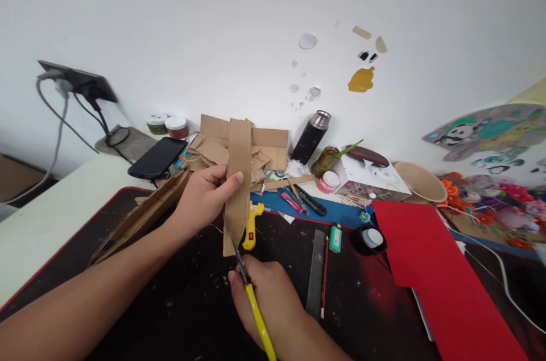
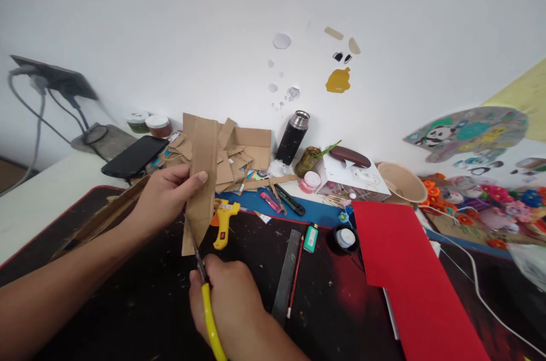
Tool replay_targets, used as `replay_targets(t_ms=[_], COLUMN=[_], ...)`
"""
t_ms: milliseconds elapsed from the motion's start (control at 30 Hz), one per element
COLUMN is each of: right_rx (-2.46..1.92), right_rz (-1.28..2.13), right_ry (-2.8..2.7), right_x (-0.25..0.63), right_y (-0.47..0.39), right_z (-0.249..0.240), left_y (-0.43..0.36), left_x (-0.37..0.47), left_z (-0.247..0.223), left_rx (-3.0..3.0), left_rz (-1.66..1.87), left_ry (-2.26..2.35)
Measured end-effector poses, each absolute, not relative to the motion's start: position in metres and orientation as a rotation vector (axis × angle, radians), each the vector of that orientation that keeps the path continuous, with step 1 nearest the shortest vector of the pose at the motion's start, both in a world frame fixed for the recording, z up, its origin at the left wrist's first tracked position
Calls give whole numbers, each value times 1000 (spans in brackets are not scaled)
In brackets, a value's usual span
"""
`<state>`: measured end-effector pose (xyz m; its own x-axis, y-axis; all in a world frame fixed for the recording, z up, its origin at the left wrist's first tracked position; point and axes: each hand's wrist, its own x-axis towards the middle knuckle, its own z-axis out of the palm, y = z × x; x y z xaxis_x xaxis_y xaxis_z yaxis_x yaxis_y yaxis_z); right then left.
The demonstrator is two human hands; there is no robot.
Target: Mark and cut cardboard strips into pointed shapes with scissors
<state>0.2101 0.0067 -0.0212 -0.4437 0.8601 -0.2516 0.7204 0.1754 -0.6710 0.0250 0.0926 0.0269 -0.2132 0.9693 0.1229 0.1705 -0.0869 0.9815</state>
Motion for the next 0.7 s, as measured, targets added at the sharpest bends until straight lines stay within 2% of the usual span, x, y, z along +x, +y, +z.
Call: replay_targets(t_ms=[333,600,700], right_rx=[-1151,-1172,-1175], right_rz=[1438,1716,1664], right_ry=[-2090,-2009,-2040], right_x=[225,230,230], right_y=[11,15,14], right_z=[-14,-3,-3], left_y=[90,87,87], left_x=[24,25,25], left_z=[33,40,39], left_rx=[1336,1377,1391], left_rz=[1359,1352,1307], left_ry=[1451,1476,1468])
